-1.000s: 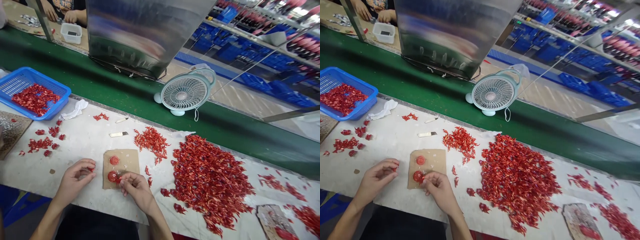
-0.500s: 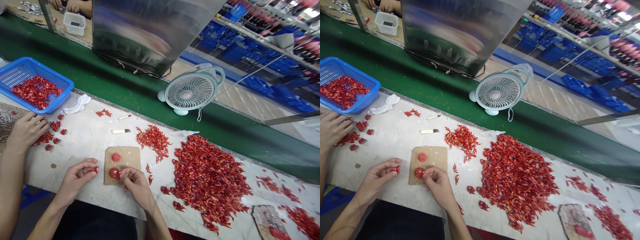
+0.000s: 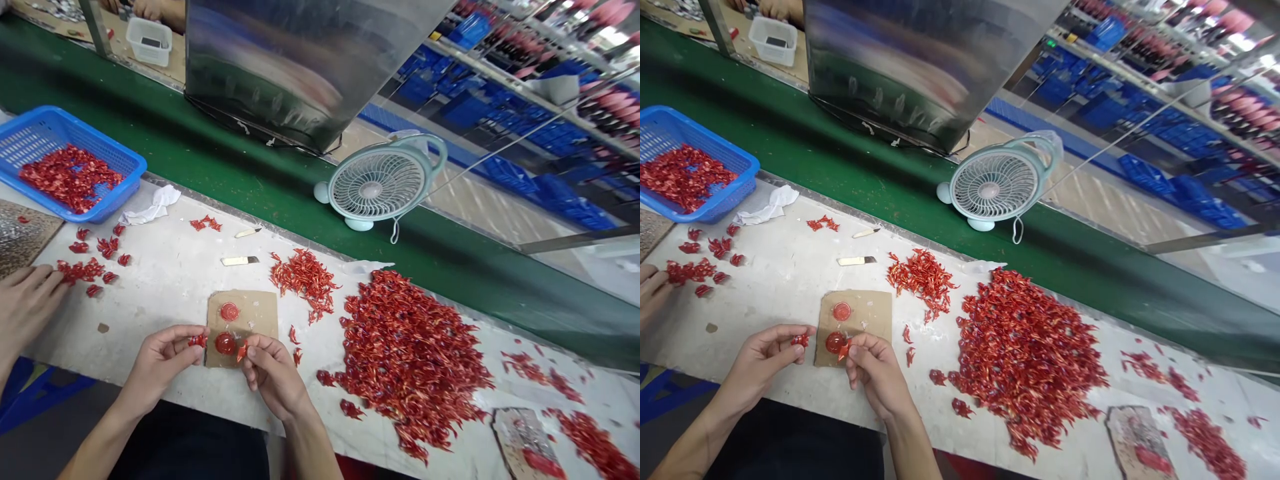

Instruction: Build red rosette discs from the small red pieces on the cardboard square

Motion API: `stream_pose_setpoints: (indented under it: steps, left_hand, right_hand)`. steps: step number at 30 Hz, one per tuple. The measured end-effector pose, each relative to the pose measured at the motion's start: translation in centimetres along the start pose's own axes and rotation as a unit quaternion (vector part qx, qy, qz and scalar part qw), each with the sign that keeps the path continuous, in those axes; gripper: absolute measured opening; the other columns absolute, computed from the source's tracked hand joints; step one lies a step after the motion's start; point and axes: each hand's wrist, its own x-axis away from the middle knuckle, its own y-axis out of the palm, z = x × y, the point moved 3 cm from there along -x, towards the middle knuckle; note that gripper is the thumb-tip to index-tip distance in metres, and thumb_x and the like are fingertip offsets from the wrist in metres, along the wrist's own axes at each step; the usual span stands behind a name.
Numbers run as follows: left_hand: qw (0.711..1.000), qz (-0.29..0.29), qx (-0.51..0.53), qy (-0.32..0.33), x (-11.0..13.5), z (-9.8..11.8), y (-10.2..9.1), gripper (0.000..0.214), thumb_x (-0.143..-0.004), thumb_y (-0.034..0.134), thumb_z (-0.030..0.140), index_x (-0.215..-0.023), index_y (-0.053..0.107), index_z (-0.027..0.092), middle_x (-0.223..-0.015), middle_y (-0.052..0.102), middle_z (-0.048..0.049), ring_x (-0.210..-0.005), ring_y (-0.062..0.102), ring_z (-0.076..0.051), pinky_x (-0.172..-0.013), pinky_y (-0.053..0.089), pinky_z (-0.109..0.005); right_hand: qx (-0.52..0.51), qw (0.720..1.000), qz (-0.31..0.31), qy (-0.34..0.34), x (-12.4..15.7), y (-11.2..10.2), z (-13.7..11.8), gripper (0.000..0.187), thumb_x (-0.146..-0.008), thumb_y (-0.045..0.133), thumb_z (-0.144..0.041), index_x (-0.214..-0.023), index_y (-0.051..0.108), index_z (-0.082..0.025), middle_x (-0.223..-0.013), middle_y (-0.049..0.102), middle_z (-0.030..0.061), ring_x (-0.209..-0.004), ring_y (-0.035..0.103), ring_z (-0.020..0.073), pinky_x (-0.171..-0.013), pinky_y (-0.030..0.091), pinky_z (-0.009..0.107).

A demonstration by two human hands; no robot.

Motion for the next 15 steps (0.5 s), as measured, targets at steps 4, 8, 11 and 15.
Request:
stream_pose_setpoints:
  steps: [4, 8, 11, 15]
  left_hand:
    - [1.000, -0.005, -0.007, -0.012, 0.4, 0.1, 0.0, 0.031, -0.088, 0.073, 0.035, -0.117, 0.076, 0.025, -0.106, 0.079, -0.0059, -0.090, 0.072, -0.019, -0.087, 0.059, -0.031]
    - [1.000, -0.016, -0.016, -0.017, 0.9, 0.7, 0.7, 0.034, -0.088, 0.072, 0.037, -0.121, 0.075, 0.029, -0.128, 0.073, -0.0048, -0.095, 0.074, -0.020, -0.092, 0.060, -0.033]
    - [0.999, -0.039, -0.014, -0.016, 0.9, 1.1, 1.4, 0.032, -0.087, 0.073, 0.035, -0.118, 0.077, 0.029, -0.122, 0.076, -0.0046, -0.091, 0.075, -0.021, -0.088, 0.062, -0.033]
    - [0.998, -0.058, -0.013, -0.020, 0.9, 1.0, 2.2, 0.030, -0.084, 0.077, 0.033, -0.113, 0.079, 0.028, -0.103, 0.081, -0.0052, -0.089, 0.076, -0.022, -0.077, 0.063, -0.030]
  right_hand:
    - [-0.010, 1.000, -0.009, 0.000, 0.1, 0.2, 0.1, 0.026, -0.073, 0.088, -0.034, -0.075, 0.070, -0.016, -0.056, 0.061, -0.0027, -0.041, 0.046, 0.0053, -0.037, 0.038, 0.015]
    - [-0.007, 1.000, -0.015, 0.000, 0.2, 0.5, 0.0, 0.026, -0.074, 0.087, -0.035, -0.075, 0.069, -0.016, -0.055, 0.061, -0.0029, -0.041, 0.045, 0.0052, -0.037, 0.037, 0.015]
    - [-0.007, 1.000, -0.022, -0.002, 0.4, 1.1, -0.3, 0.027, -0.073, 0.087, -0.036, -0.076, 0.068, -0.016, -0.056, 0.062, -0.0029, -0.042, 0.046, 0.0058, -0.038, 0.039, 0.015]
    - [0.017, 0.999, -0.031, -0.019, 0.5, 1.9, -0.4, 0.028, -0.075, 0.086, -0.039, -0.077, 0.068, -0.017, -0.058, 0.062, -0.0027, -0.045, 0.048, 0.0069, -0.040, 0.041, 0.017]
